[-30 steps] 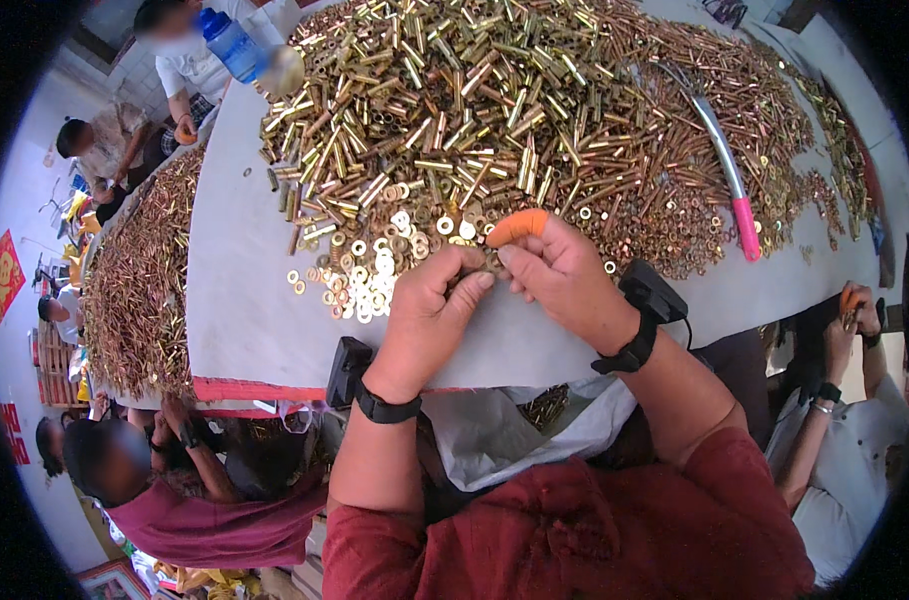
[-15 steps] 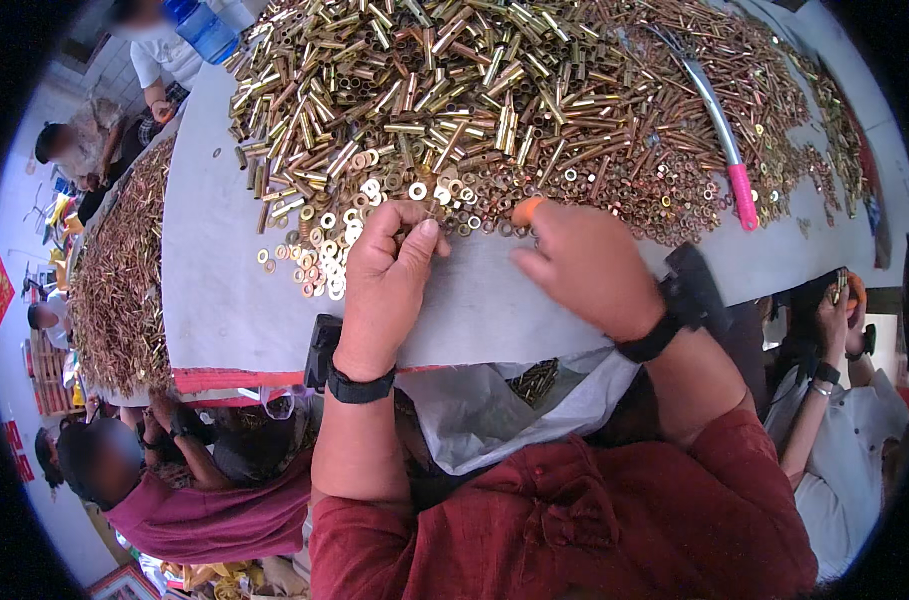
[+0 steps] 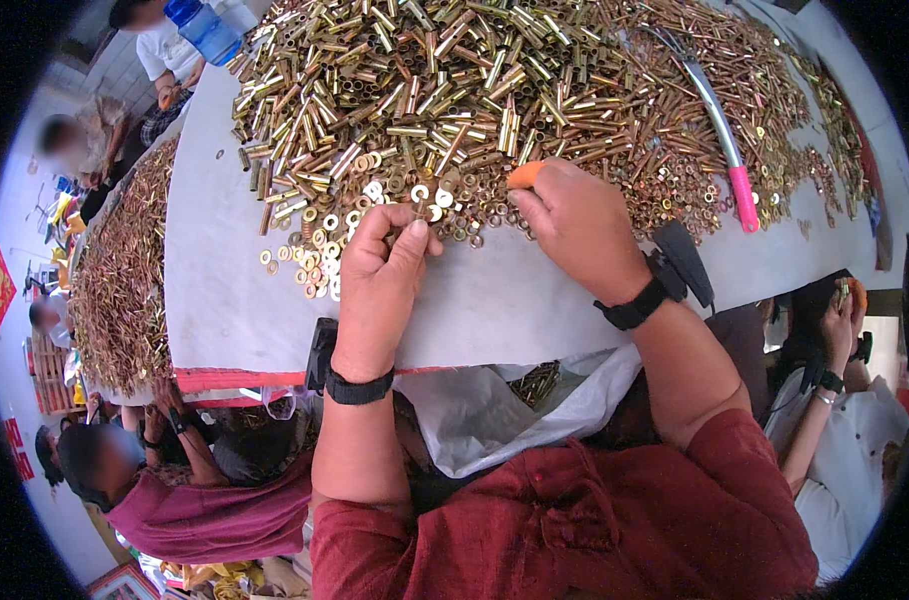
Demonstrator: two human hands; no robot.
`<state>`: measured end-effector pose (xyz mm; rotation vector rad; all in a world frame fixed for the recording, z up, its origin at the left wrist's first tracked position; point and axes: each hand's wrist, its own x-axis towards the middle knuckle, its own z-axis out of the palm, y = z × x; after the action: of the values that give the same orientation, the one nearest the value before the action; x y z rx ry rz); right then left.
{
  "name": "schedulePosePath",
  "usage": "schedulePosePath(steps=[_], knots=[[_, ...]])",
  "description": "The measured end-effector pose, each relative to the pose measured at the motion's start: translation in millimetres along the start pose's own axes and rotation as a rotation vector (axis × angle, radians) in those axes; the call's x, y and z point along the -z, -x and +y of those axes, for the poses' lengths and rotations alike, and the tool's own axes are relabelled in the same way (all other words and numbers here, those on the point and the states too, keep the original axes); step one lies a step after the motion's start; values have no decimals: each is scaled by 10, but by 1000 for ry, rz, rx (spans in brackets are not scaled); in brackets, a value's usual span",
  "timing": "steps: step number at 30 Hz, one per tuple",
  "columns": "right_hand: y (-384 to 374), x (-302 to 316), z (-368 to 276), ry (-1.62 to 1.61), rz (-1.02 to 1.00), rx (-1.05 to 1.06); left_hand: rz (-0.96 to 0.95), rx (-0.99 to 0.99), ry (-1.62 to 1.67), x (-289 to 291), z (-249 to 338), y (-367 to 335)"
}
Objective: The person picks up a metal sleeve and a bolt, slides a washer onto the bolt, and then inserts the bolt into the sleeve. They repeat this assembly process, occasionally placing the completed pieces into a white bag.
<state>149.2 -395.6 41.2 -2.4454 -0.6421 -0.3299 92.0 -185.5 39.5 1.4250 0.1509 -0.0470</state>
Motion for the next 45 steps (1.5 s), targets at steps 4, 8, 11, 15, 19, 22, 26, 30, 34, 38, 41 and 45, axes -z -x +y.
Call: schedulePosePath(steps=[4,8,11,15,19,22,26,30,34,38,41,45], knots=[[12,132,-158,38,-104,7,15,15,-22,20,25,9],[96,15,-322,50,-116,130,18,17,-23,37,32,-3],[134,-100,-414,116,-186,207,-5,28,-40,23,40,-12],[109,-123,-390,112,-204,226,-17,44,-23,42,58,15],[34,-100,-258,-306,-169,95,-47,-10,-214,44,48,42],[40,-194,-217,-892,-139,-281,-127,-61,-330,8,65,58],[36,-147,-221,-924,-231,-193,-239,-79,-291,40,8,56],[-23,-98,-149,-555,-142,247,-278,-70,-362,56,36,48],[29,-92,-229,-687,-137,48,-309,-103,-363,42,65,65],[59,-80,-251,-427,-137,39,-322,-122,-441,42,38,65],[58,-75,-292,-265,-133,31,-290,-124,-410,7,29,73],[30,-107,-245,-571,-120,-88,-271,-70,-341,31,10,43]])
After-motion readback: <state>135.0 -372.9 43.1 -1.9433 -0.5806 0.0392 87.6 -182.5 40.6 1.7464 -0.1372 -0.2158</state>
